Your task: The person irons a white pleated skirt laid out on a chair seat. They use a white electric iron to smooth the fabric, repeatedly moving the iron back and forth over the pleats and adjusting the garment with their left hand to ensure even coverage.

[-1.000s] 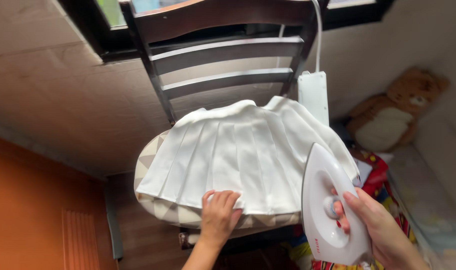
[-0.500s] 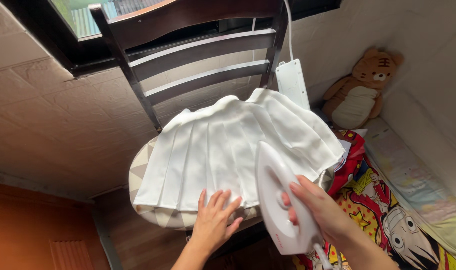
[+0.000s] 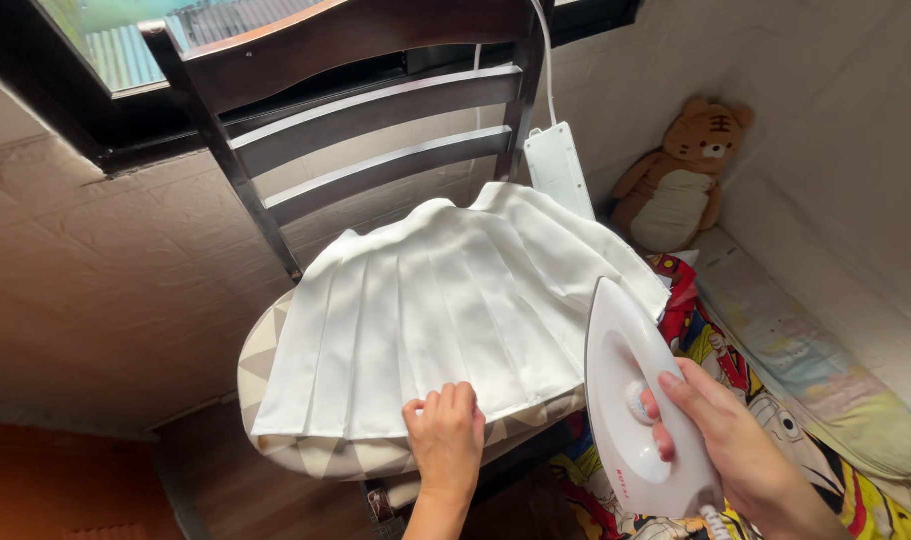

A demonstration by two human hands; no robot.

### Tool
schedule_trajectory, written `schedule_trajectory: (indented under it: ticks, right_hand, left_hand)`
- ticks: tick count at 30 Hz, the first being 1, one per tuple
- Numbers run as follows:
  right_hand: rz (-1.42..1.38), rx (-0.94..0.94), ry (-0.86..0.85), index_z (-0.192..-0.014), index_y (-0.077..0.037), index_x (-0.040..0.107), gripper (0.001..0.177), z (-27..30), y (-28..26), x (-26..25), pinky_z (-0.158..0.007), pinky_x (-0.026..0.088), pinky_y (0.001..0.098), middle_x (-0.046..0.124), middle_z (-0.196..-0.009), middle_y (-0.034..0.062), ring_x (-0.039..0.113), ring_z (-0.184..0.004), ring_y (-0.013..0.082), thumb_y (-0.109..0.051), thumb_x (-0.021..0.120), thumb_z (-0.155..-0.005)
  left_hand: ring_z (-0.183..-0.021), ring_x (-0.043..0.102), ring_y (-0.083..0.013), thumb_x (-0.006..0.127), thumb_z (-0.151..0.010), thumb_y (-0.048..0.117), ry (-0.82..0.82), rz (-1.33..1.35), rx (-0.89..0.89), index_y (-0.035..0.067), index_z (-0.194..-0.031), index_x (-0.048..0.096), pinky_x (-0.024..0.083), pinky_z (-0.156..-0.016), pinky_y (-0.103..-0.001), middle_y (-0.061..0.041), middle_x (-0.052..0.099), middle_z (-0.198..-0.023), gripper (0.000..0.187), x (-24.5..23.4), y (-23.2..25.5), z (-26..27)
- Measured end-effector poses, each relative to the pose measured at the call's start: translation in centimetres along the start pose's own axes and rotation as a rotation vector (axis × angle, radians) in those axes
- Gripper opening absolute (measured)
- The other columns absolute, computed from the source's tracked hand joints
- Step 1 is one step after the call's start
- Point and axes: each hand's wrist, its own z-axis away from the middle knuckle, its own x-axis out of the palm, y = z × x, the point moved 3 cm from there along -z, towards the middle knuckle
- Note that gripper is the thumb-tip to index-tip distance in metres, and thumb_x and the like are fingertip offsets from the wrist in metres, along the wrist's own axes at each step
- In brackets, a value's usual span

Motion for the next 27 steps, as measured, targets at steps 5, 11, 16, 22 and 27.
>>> schedule_trajectory:
  ticks: [5, 11, 16, 22, 27]
  right_hand:
    - [-0.008, 0.086, -0.086, -0.114, -0.009, 0.059, 0.032, -0.2, 0.9, 1.9, -0.05, 0.044, 0.0278, 0.057, -0.079, 0.0022, 0.052, -0.055, 0.0112, -0.036, 0.057, -0.097]
    - [0.13, 0.05, -0.354, -0.11, -0.002, 0.055, 0.032, -3.6, 2.2, 8.4, -0.053, 0.05, 0.0271, 0.059, -0.086, 0.0024, 0.055, -0.057, 0.0094, -0.033, 0.052, -0.101]
    - [0.318, -0.035, -0.343, -0.112, -0.01, 0.059, 0.029, -5.9, -0.1, 10.7, -0.056, 0.049, 0.0248, 0.061, -0.088, 0.0004, 0.054, -0.058, 0.0071, -0.035, 0.049, -0.101]
    - [0.1, -0.118, -0.52, -0.106, -0.003, 0.055, 0.029, -11.3, -3.7, 13.1, -0.055, 0.05, 0.0267, 0.055, -0.077, 0.0025, 0.052, -0.056, 0.0088, -0.031, 0.05, -0.107]
    - [0.056, -0.013, -0.383, -0.1, -0.005, 0.056, 0.026, -17.2, 0.5, 20.2, -0.052, 0.051, 0.0309, 0.058, -0.076, 0.0031, 0.055, -0.053, 0.0119, -0.03, 0.051, -0.105]
  left_hand:
    - [-0.093, 0.065, -0.0249, 0.076, -0.079, 0.022, 0.086, 0.254, 0.271, 0.004, -0.109, 0.064, 0.037, -0.1, -0.053, -0.009, 0.07, -0.093, 0.037, -1.2, 0.2, 1.6]
    - [-0.109, 0.066, -0.0315, 0.062, -0.09, 0.01, -0.191, 0.675, 0.001, 0.004, -0.121, 0.054, 0.043, -0.1, -0.045, -0.011, 0.078, -0.109, 0.033, -2.9, -1.9, 2.5]
    - [-0.097, 0.071, -0.0304, 0.071, -0.088, 0.015, -0.119, 0.671, -0.072, 0.004, -0.106, 0.063, 0.052, -0.087, -0.041, -0.011, 0.077, -0.096, 0.022, -5.1, -2.6, 4.0]
    - [-0.073, 0.073, -0.016, 0.075, -0.082, 0.011, 0.445, 0.514, -0.432, 0.007, -0.1, 0.07, 0.059, -0.074, -0.031, -0.007, 0.072, -0.079, 0.019, -8.5, -10.3, 11.6]
    - [-0.074, 0.074, -0.0165, 0.074, -0.084, 0.011, 0.378, 0.521, -0.515, 0.007, -0.104, 0.07, 0.059, -0.077, -0.03, -0.008, 0.074, -0.08, 0.021, -8.2, -13.3, 12.8]
